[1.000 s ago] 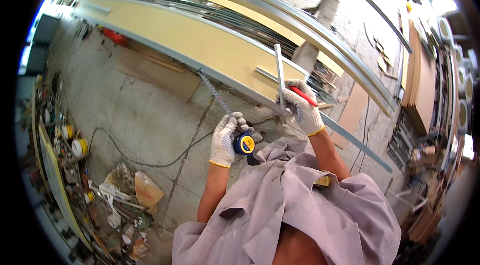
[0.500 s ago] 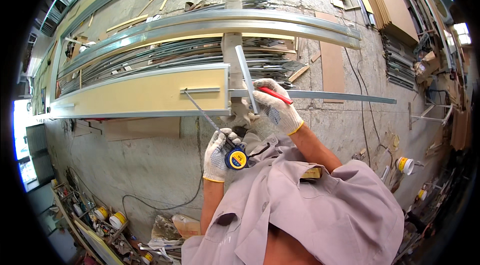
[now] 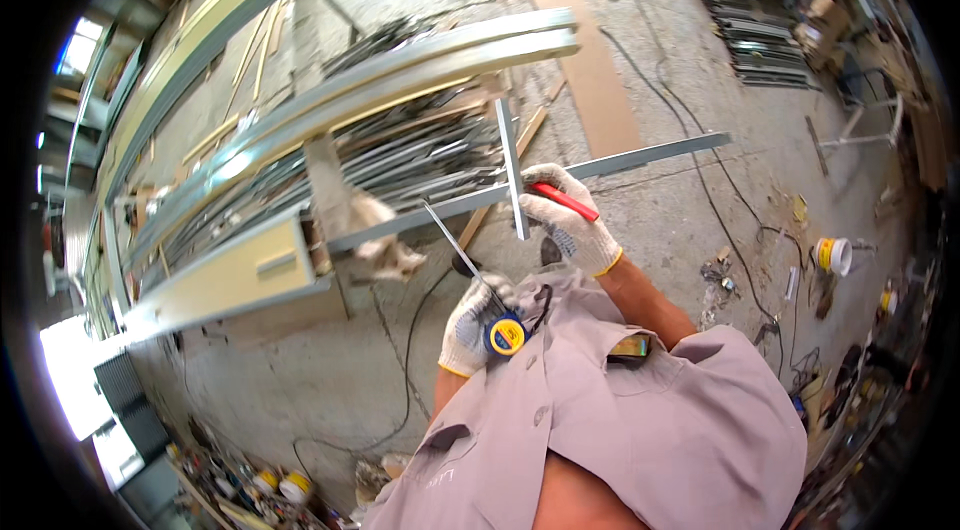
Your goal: The person measures a metal frame structure using a tape measure and marks measurements with a red pen. They repeatedly extend and retract the tape measure to verify dimensions on different sections of the frame.
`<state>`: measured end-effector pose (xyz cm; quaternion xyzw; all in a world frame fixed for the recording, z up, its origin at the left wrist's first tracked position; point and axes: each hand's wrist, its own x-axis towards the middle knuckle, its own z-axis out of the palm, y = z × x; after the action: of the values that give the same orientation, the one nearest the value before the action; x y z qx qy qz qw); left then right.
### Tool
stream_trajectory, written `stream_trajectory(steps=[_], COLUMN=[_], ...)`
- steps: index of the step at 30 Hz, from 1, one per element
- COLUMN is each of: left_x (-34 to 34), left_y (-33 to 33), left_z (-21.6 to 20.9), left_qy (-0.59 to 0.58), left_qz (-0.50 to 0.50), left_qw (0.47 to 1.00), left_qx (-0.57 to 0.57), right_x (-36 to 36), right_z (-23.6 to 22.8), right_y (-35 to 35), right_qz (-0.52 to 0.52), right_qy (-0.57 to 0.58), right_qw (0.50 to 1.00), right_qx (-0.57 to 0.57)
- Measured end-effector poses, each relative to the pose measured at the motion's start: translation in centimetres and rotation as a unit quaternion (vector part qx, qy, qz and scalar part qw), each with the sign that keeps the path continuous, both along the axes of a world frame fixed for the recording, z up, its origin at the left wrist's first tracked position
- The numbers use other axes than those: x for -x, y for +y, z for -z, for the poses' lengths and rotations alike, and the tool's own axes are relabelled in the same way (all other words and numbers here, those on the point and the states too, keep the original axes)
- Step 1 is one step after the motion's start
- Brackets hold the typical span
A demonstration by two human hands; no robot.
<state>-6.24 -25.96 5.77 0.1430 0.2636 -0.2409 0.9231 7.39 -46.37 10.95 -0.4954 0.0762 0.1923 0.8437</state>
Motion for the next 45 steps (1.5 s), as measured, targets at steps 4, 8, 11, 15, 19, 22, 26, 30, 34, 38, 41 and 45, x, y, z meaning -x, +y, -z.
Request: stream_trajectory(steps=[4, 8, 11, 15, 19, 22, 26, 30, 34, 38, 41, 45], left_x=[-3.2, -7.5, -11.8, -17.4, -23.6, -28.5, -31.8, -33.7, -34.2, -35.6, -38.0, -47.6], left_y=[-5.3, -9.2, -14.9, -22.3, -32.2, -42.4, -52.7, -59.5, -61.9, -63.2, -64.5, -65.4], left_z=[-1.8, 0.1, -0.2, 0.1, 2.9, 4.9, 4.9, 3.9, 5.0, 6.5, 10.8, 13.2], left_qy=[0.020, 0.006, -0.015, -0.029, -0.043, -0.064, -0.041, -0.031, 0.005, 0.015, 0.038, -0.033], left_qz=[0.162, 0.293, 0.368, 0.346, 0.300, 0.239, 0.129, 0.027, -0.096, -0.208, -0.262, -0.235], left_qw=[0.986, 0.956, 0.930, 0.937, 0.950, 0.969, 0.991, 0.999, 0.995, 0.976, 0.961, 0.971], left_qx=[-0.045, -0.009, -0.025, -0.039, -0.081, 0.022, 0.015, -0.026, 0.002, 0.064, 0.075, 0.017], right_x=[-1.2, -1.5, 0.6, -1.0, -5.9, -11.0, -17.8, -26.7, -36.5, -44.3, -48.3, -55.1], right_z=[-0.7, -2.3, -2.5, 0.1, 2.5, 4.4, 3.2, 0.4, -0.5, -1.2, -2.1, -2.6], right_y=[-7.7, -14.5, -21.0, -32.7, -45.5, -56.5, -65.3, -70.9, -69.8, -66.2, -65.1, -66.6], right_qz=[0.076, 0.195, 0.303, 0.364, 0.379, 0.357, 0.283, 0.160, 0.025, -0.085, -0.115, -0.103], right_qy=[-0.026, -0.075, -0.013, 0.009, -0.045, -0.065, 0.020, -0.027, -0.104, -0.146, -0.155, -0.177], right_qw=[0.997, 0.978, 0.951, 0.929, 0.924, 0.926, 0.943, 0.957, 0.968, 0.966, 0.956, 0.943], right_qx=[0.019, 0.005, -0.055, -0.058, 0.023, 0.104, 0.172, 0.240, 0.228, 0.194, 0.220, 0.263])
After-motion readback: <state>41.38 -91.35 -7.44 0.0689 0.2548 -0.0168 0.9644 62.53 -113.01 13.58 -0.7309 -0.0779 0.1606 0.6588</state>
